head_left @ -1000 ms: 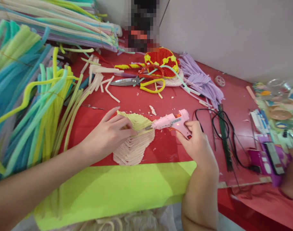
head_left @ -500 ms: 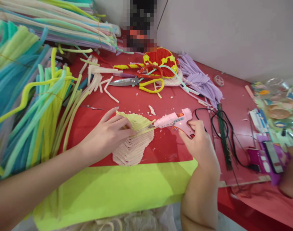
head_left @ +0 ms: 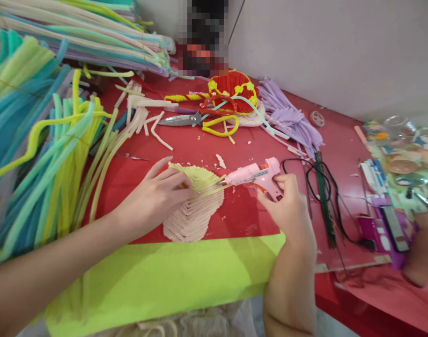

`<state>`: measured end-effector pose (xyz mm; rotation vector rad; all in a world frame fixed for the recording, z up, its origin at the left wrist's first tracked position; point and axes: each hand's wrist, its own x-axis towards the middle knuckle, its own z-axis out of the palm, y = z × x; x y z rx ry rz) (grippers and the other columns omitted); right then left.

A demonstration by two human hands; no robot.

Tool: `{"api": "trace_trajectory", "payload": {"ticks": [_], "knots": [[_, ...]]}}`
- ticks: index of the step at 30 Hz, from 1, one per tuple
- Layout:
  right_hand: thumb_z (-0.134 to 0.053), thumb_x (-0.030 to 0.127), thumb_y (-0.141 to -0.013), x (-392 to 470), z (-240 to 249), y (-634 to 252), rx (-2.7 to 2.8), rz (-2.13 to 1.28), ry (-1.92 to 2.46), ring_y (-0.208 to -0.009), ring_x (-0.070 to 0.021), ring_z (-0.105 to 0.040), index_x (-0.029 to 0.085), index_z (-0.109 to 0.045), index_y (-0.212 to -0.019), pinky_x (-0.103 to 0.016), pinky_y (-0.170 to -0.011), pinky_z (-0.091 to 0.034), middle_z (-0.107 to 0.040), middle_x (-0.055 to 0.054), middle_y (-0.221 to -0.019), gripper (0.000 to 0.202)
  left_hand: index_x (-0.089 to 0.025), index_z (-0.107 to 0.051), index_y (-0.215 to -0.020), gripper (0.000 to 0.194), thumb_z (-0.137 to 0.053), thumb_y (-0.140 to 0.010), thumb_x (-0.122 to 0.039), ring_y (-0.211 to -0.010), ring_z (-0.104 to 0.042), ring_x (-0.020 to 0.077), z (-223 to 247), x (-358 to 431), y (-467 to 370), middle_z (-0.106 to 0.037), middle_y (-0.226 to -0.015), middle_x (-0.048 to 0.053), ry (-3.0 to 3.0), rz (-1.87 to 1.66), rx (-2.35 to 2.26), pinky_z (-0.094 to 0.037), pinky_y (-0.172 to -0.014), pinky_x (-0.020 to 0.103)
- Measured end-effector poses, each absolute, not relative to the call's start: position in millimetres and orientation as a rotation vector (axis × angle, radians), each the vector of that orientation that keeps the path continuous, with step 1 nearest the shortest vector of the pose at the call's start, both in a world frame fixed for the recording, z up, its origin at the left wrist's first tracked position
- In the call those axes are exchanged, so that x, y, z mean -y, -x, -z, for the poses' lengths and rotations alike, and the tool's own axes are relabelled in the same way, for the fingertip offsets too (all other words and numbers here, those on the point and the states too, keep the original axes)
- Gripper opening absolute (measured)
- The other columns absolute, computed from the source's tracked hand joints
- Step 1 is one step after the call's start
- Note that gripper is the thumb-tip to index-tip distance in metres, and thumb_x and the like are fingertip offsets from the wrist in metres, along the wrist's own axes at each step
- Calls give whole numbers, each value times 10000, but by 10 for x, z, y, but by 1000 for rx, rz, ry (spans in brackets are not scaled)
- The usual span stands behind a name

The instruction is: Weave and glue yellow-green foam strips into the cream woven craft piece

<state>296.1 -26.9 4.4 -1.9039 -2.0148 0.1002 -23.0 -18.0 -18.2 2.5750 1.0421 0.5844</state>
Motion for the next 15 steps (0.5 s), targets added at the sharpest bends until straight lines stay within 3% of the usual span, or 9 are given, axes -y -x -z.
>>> {"api": "trace_trajectory", "payload": {"ticks": [9, 15], "knots": [[-621, 366, -796, 262, -90, -2976, 2031, -158, 1873, -806, -232, -705, 246, -523, -1013, -300, -632, -514, -709, -55, -927, 267, -278, -696, -1000, 289, -481, -915, -105, -922, -580, 159, 193, 172, 228, -624, -953, -2, -2565, -590, -1046, -212, -1158, 533], [-682, 379, -747, 256, -85, -2984, 2011, -69, 1908, -707, -213, -689, 249, -515, -976, -277, -580, -490, -688, -23, -827, 312, -292, -700, -1009, 314, -444, -937, -126, -938, -587, 155, 189, 178, 229, -635, -952, -6, -2549, -585, -1054, -189, -1166, 519]]}}
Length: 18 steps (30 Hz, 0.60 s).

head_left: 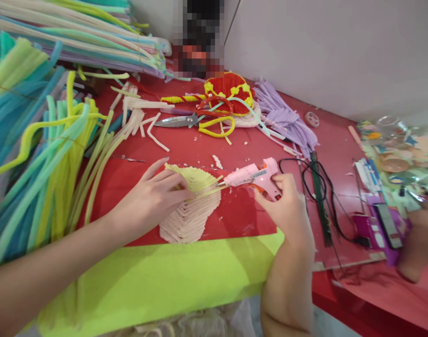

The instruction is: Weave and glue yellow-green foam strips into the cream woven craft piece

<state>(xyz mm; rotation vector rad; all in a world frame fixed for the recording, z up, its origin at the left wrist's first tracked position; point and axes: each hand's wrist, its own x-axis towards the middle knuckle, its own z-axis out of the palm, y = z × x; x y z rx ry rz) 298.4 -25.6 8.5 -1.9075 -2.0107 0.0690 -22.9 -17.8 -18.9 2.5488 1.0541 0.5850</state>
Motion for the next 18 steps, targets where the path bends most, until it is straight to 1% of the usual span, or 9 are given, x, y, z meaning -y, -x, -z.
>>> {"api": "trace_trajectory", "payload": {"ticks": [4, 6, 9, 13, 18], "knots": [[-643, 357, -769, 261, -69, -2989, 2022, -68, 1880, -704, -205, -689, 249, -519, -960, -276, -578, -484, -687, -19, -826, 253, -294, -701, -1006, 295, -441, -955, -165, -931, -592, 147, 173, 179, 222, -640, -956, -13, -2528, -569, -1057, -191, -1163, 506], [-652, 381, -760, 269, -64, -2987, 1998, -53, 1868, -705, -207, -688, 248, -514, -965, -280, -576, -485, -687, -21, -830, 280, -294, -699, -1006, 284, -445, -957, -175, -927, -590, 148, 171, 180, 219, -636, -955, -13, -2525, -560, -1064, -195, -1158, 508], [-674, 408, -736, 282, -61, -2983, 1953, -5, 1865, -680, -211, -680, 245, -504, -959, -286, -562, -482, -678, -15, -790, 324, -299, -697, -988, 284, -454, -945, -157, -920, -585, 152, 176, 180, 216, -633, -944, -15, -2528, -553, -1066, -199, -1151, 506], [-651, 366, -756, 283, -60, -2965, 1955, -23, 1858, -673, -206, -675, 242, -512, -954, -290, -564, -482, -672, -9, -767, 272, -303, -688, -997, 269, -482, -929, -144, -909, -584, 145, 191, 177, 218, -624, -951, -17, -2515, -578, -1066, -193, -1150, 503], [-705, 451, -725, 273, -61, -2903, 1869, -69, 1841, -696, -198, -675, 233, -488, -995, -291, -576, -501, -674, -22, -828, 409, -315, -680, -1027, 272, -470, -945, -163, -903, -581, 134, 229, 168, 230, -622, -951, -25, -2521, -567, -1052, -178, -1152, 496]]}}
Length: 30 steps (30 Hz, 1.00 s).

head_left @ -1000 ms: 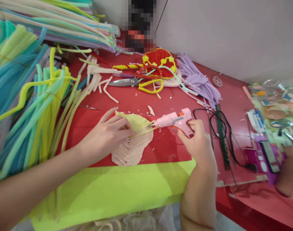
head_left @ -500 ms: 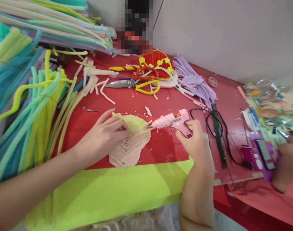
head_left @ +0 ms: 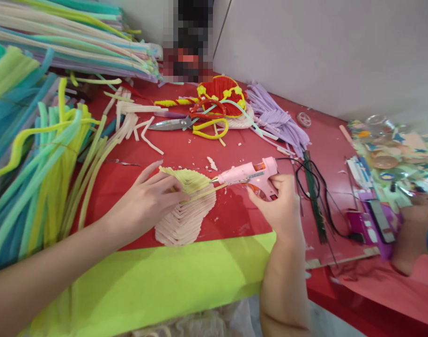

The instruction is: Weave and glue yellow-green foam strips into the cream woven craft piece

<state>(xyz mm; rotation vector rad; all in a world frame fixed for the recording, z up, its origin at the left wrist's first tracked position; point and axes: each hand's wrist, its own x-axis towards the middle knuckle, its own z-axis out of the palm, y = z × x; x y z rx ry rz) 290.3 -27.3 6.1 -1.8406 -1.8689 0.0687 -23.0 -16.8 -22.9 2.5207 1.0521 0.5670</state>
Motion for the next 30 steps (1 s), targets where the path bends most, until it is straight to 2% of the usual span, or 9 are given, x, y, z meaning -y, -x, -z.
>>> {"api": "trace_trajectory", "payload": {"ticks": [4, 10, 16, 21, 30], "knots": [[-690, 458, -738, 275, -76, -2910, 1875, -67, 1856, -688, -197, -667, 235, -493, -994, -300, -582, -505, -674, -27, -829, 393, -317, -681, -1039, 265, -464, -955, -193, -923, -583, 140, 228, 167, 229, -632, -957, -24, -2515, -566, -1061, -180, -1150, 492], [-622, 367, -770, 283, -81, -2957, 1943, -48, 1877, -696, -213, -679, 249, -525, -945, -302, -586, -492, -683, -25, -795, 233, -292, -702, -1005, 269, -443, -969, -228, -905, -584, 140, 180, 179, 213, -635, -947, -11, -2516, -582, -1071, -198, -1152, 492], [-687, 428, -727, 284, -42, -2956, 1931, 0, 1868, -680, -212, -669, 248, -508, -946, -308, -596, -498, -674, -18, -782, 335, -300, -689, -1018, 285, -450, -952, -160, -929, -585, 150, 171, 177, 222, -635, -944, -11, -2537, -537, -1062, -203, -1145, 521], [-639, 369, -777, 283, -37, -2978, 1964, -85, 1847, -720, -205, -683, 249, -530, -937, -283, -590, -497, -687, -25, -813, 228, -284, -691, -1025, 320, -438, -932, -112, -967, -585, 162, 149, 185, 214, -643, -969, 5, -2543, -507, -1084, -193, -1154, 531], [-662, 427, -764, 274, -83, -2938, 1928, -152, 1848, -679, -206, -678, 243, -527, -939, -277, -553, -486, -682, -29, -792, 288, -271, -696, -987, 285, -448, -940, -137, -917, -586, 152, 120, 178, 199, -645, -927, 0, -2529, -560, -1065, -212, -1137, 533]]}}
